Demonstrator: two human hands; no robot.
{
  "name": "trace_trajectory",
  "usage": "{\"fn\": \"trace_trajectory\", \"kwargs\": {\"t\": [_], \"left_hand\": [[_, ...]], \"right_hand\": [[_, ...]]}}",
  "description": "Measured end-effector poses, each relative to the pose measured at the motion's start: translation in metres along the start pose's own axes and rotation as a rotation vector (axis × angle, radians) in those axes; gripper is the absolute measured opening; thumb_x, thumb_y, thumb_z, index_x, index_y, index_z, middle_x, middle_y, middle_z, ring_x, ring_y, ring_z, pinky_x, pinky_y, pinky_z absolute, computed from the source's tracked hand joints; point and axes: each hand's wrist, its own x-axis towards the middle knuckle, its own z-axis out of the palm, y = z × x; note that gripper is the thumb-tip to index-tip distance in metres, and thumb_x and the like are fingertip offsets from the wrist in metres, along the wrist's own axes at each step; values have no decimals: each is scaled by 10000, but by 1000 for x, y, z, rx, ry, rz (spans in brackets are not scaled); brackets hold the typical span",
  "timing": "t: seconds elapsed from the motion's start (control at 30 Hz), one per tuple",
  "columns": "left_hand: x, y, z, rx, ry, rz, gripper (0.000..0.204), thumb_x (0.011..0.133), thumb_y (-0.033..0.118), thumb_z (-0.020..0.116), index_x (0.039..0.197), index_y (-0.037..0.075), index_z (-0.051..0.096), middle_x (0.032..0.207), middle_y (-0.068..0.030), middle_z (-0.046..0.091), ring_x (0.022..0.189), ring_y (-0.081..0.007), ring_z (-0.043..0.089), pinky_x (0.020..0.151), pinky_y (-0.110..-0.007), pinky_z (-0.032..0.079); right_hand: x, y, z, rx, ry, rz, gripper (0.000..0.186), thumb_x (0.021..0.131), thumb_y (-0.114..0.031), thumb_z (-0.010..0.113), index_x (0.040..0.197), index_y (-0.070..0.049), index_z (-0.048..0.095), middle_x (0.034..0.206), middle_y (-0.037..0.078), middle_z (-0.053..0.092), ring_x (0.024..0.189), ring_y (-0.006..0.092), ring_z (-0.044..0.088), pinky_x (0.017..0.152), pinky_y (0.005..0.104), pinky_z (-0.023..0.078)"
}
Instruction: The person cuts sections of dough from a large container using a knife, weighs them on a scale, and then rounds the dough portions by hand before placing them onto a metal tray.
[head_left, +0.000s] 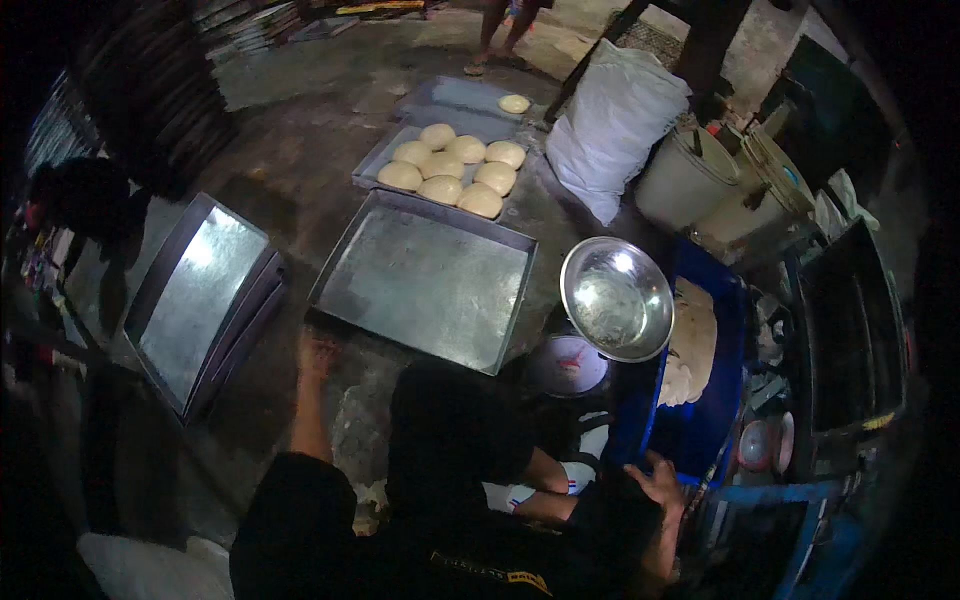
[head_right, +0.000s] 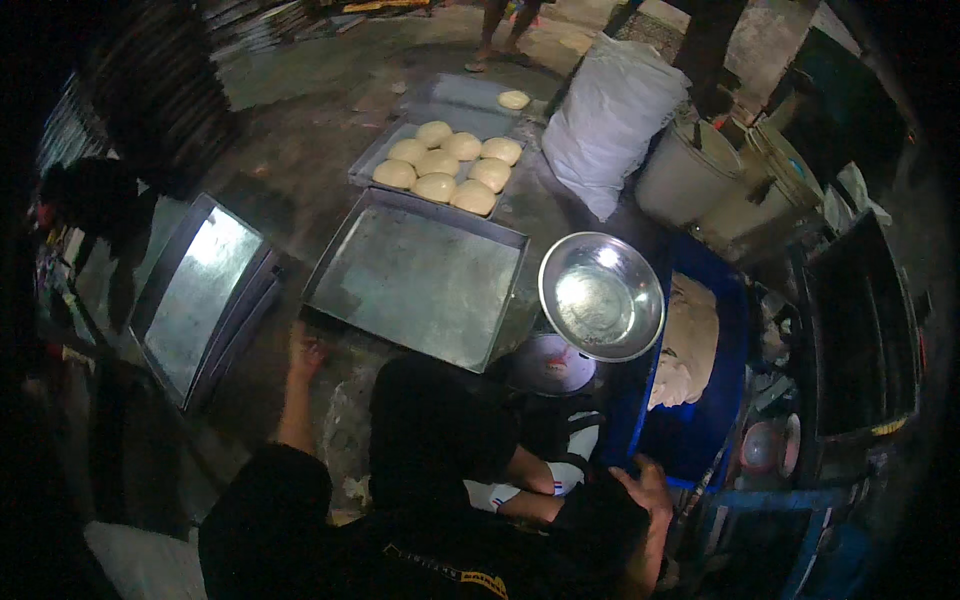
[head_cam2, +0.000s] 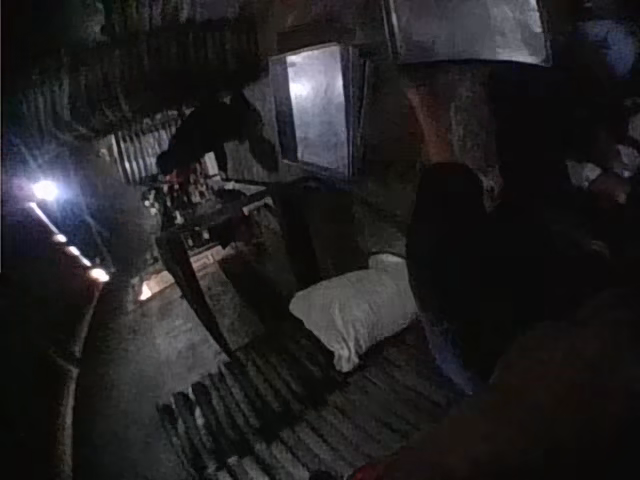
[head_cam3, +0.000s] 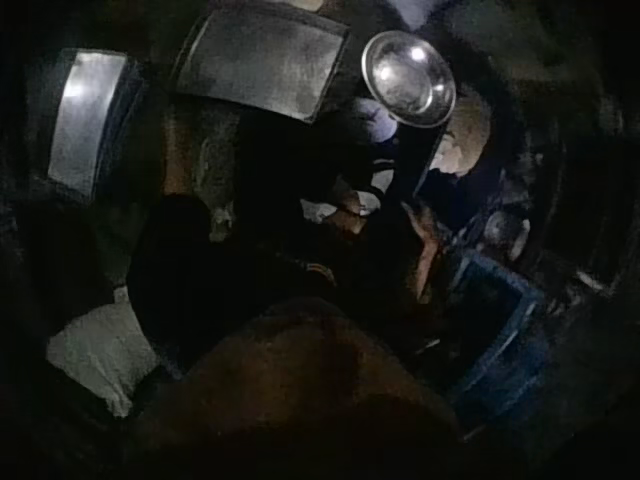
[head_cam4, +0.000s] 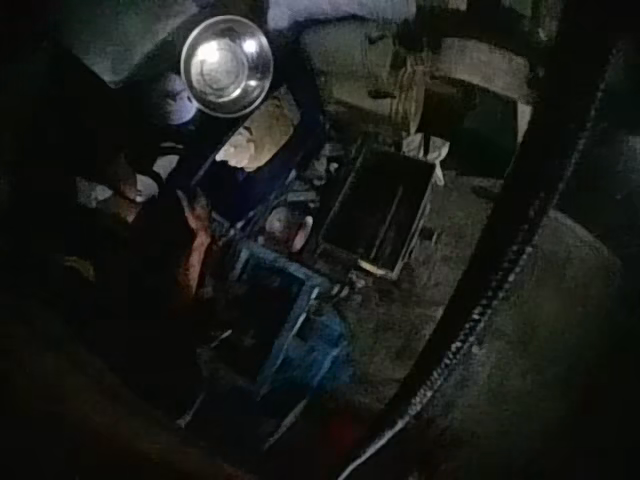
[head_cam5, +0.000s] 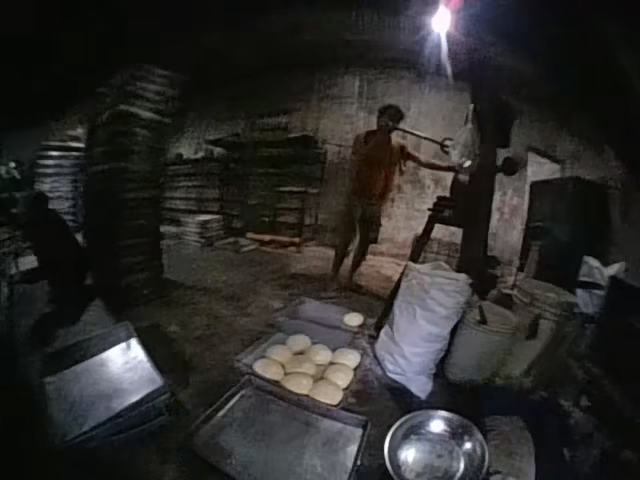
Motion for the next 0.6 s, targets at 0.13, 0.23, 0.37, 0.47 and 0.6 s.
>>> {"fn": "trace_trajectory", "kwargs": {"t": [0.13, 0.23, 0.37, 0.47, 0.6], "left_hand": [[-64, -71, 105, 482, -135, -375, 655, 887, 569, 657, 1100, -44, 565, 953, -177, 626, 910, -355, 670, 768, -476, 578], [-18, -91, 94, 1178, -360, 124, 662, 877, 536, 683, 1100, -75, 563, 1009, -209, 638, 884, -374, 683, 763, -452, 574], [8, -98, 108, 2051, -391, 351, 477, 898, 349, 693, 1050, -90, 587, 956, -190, 661, 754, -349, 687, 677, -436, 564], [11, -86, 105, 1555, -323, 202, 360, 910, 244, 651, 1028, -93, 599, 891, -183, 669, 719, -332, 684, 613, -442, 553], [-12, -71, 114, 789, -131, -92, 303, 920, 176, 603, 1055, -96, 588, 874, -187, 669, 719, -328, 686, 565, -447, 550]], "right_hand": [[14, -22, -16, -11, -217, 122, 600, 844, -472, 727, 1119, 59, 664, 1110, 253, 683, 1058, 331, 662, 905, 425, 502], [36, -24, -12, -136, -284, 72, 613, 833, -515, 724, 1022, 67, 676, 955, 228, 701, 906, 302, 688, 798, 425, 520], [40, 22, 1, -152, -206, -65, 718, 826, -632, 669, 1099, 33, 682, 1032, 238, 701, 958, 327, 683, 846, 419, 514], [44, 32, 4, -138, -164, -122, 583, 857, -545, 694, 1009, 18, 699, 873, 200, 707, 796, 294, 683, 726, 413, 517], [31, 36, 0, 11, -228, -89, 601, 884, -550, 656, 1105, 8, 685, 1058, 236, 696, 999, 361, 668, 869, 435, 503]]}}
